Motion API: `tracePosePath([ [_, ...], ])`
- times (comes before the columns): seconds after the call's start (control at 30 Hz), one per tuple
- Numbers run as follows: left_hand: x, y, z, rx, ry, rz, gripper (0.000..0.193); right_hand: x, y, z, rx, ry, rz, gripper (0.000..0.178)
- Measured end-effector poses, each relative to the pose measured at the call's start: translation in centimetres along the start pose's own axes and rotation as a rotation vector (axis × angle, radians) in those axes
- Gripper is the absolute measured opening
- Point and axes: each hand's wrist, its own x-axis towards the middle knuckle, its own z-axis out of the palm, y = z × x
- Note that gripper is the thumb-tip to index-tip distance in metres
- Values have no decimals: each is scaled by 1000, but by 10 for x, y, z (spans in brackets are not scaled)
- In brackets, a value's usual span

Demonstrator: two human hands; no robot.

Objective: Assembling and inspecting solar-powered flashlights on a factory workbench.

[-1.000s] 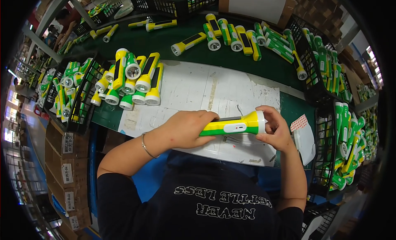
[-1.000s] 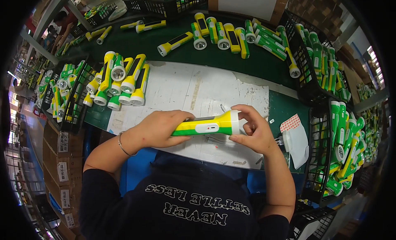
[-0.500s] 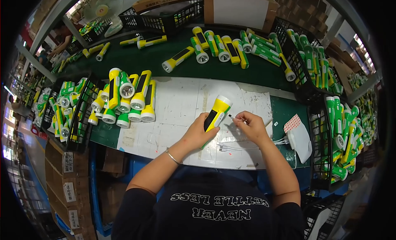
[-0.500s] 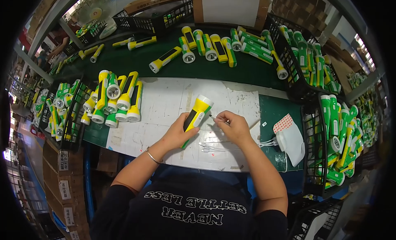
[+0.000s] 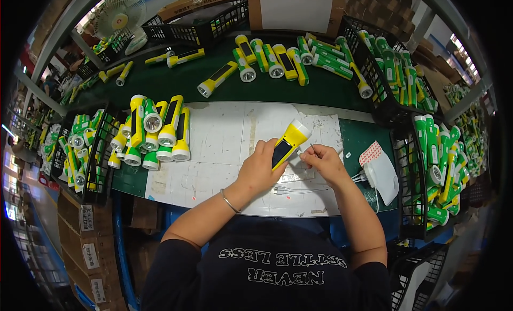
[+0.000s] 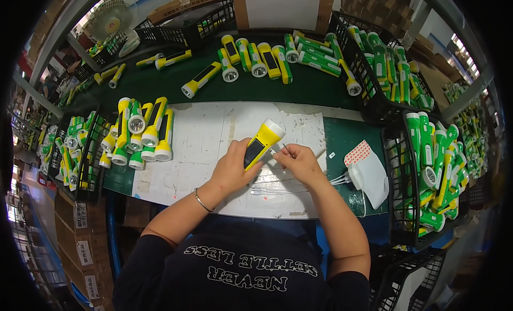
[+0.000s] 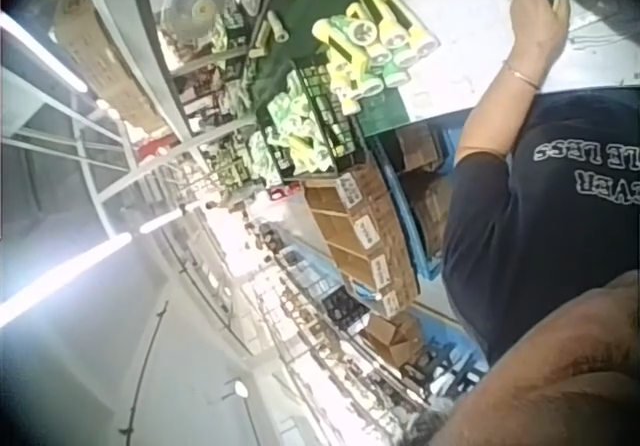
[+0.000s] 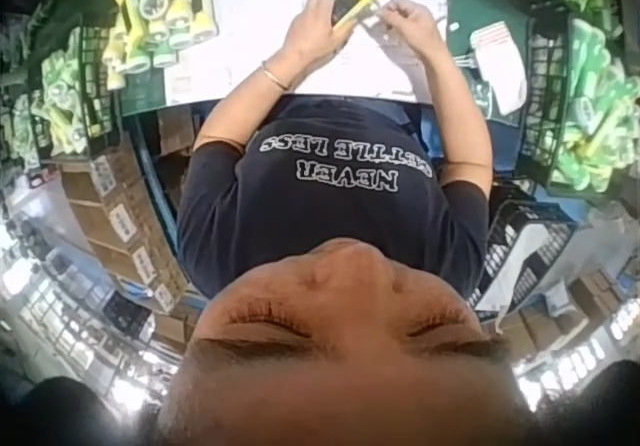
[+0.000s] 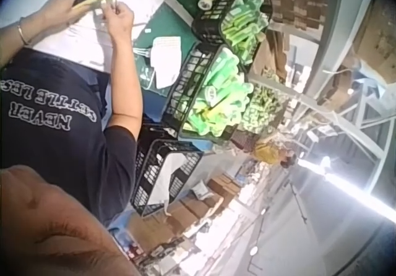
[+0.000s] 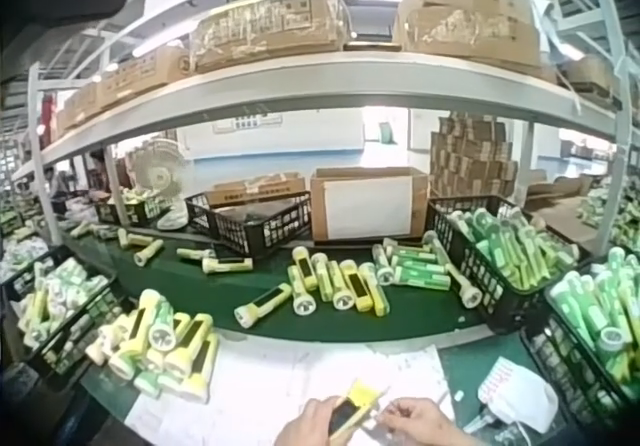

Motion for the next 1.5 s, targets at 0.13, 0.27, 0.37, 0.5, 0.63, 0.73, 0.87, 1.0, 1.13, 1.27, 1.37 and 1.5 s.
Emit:
tracePosePath([
  [0.13,-3,-3,4,-7,21,31,51,-2,4,1,63,8,-11,13],
  [0.27,-3,-5,1,36,11,22,52,-2,-2,5,207,-22,165,12],
  [0.37,-3,-6,4,27,5,16,51,-2,12,8,-148,51,-98,11],
  [0.5,-2,-2,5,-49,38,13,51,2,9,8,134,28,-10,15],
  [0.63,-1,-11,14,-109,56,46,51,1,6,7,115,71,-41,14],
  [0.73,-3,-11,15,-170,60,49,51,1,8,7,24,87,-64,14],
  [0.87,-3,5,4,-23,-16,-86,52,2,5,14,-21,121,-59,16],
  [1.0,0,4,6,-31,-8,-99,51,4,7,14,60,134,-58,16],
  [1.13,10,-16,10,-36,174,-73,52,-7,4,6,-436,59,-159,26],
  [1.27,25,-33,2,-948,158,-345,42,-15,-13,21,-874,297,-337,53],
  [1.37,25,13,9,-1376,-37,-304,45,-9,-17,29,-444,-13,-189,52],
  [1.5,21,7,-5,-1341,-110,-319,65,14,-23,-28,-435,430,-440,39],
])
